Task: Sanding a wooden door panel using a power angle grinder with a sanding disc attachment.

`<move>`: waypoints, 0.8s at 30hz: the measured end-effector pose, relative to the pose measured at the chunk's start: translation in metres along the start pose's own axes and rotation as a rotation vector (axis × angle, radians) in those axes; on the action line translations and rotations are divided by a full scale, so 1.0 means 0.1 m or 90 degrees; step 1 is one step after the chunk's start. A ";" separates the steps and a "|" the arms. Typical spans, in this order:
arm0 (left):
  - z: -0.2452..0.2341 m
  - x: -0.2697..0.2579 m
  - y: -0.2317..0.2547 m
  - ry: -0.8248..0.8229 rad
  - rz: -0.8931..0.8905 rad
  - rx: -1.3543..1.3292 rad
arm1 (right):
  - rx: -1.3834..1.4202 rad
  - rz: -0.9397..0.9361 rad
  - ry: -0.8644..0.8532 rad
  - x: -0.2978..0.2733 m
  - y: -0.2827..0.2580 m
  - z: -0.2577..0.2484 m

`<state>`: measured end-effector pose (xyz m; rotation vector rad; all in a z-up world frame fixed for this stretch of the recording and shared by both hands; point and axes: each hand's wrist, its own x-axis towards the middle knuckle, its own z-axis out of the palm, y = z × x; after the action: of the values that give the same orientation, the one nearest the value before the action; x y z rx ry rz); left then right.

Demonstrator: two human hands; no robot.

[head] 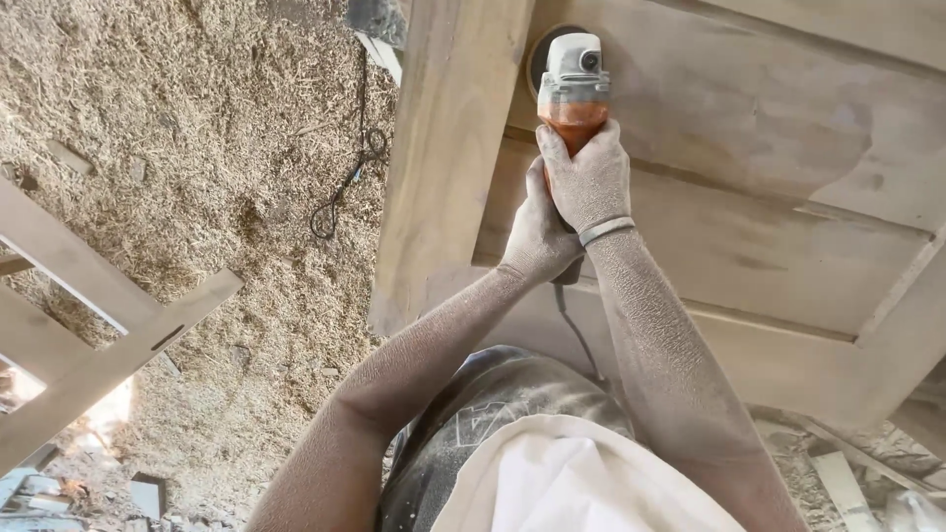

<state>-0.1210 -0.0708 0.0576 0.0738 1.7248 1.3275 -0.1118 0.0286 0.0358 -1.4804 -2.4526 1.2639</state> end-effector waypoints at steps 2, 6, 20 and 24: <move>-0.05 -0.07 0.00 -0.003 -0.008 -0.005 | 0.010 0.005 0.001 -0.06 0.05 0.05; -0.12 -0.22 -0.07 -0.017 -0.043 -0.016 | 0.006 0.028 0.000 -0.24 0.06 0.12; 0.37 -0.62 -0.20 -0.067 -0.139 -0.047 | -0.097 0.077 -0.042 -0.72 0.42 -0.33; 0.88 -0.58 -0.25 -0.098 -0.153 -0.033 | -0.125 0.098 -0.005 -0.63 0.72 -0.68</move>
<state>-0.0167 -0.0483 0.0752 -0.0579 1.5179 1.1582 0.0027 0.0411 0.0592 -1.7444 -2.5764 1.0773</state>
